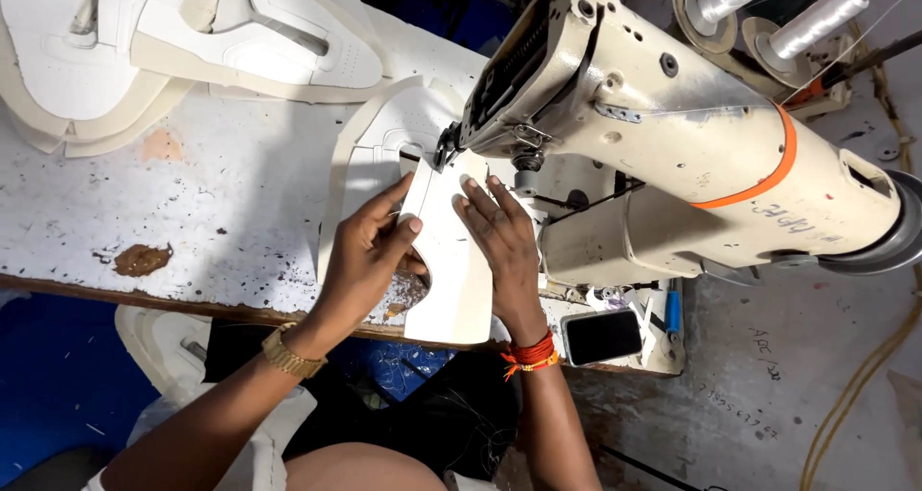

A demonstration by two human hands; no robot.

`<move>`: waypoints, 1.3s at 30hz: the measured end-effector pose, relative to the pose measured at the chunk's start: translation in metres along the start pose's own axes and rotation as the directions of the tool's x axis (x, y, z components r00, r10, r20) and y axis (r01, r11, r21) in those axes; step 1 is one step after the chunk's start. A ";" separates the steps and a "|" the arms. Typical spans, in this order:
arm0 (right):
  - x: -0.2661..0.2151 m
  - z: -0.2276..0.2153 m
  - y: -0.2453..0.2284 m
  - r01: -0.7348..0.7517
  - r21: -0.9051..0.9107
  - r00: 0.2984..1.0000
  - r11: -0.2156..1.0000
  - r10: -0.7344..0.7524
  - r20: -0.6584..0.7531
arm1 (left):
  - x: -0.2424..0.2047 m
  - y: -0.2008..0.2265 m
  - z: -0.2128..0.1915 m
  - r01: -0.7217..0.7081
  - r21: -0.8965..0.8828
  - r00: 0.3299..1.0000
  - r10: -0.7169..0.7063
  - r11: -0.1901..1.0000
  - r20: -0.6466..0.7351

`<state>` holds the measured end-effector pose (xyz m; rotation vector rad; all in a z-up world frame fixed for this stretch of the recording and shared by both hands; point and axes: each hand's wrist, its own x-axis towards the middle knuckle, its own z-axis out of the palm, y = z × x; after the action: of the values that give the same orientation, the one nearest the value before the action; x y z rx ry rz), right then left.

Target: The person stitches together components of shoe uppers using an industrial sewing machine.

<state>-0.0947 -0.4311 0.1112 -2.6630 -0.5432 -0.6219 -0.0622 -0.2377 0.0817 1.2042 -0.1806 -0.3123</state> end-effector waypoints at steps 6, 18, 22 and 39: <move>0.001 -0.003 0.006 -0.010 -0.007 0.999 1.000 0.011 0.053 | 0.002 -0.008 0.008 -0.030 0.009 0.998 0.030 1.000 -0.046; 0.014 -0.001 0.013 -0.106 0.038 0.989 0.994 0.101 0.112 | 0.025 -0.009 0.012 -0.063 -0.035 0.993 0.059 0.997 -0.102; 0.014 0.006 0.014 -0.179 0.032 0.980 0.983 0.176 0.092 | 0.033 -0.010 0.012 -0.050 -0.057 0.994 0.044 0.997 -0.099; 0.010 0.023 -0.026 -0.195 -0.174 0.978 0.965 0.178 -0.106 | 0.103 0.056 -0.017 0.044 0.625 0.946 -0.232 0.780 0.224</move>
<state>-0.0902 -0.3965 0.1031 -2.7970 -0.2142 -0.7631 0.0476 -0.2385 0.1249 1.8276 -0.4792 -0.5941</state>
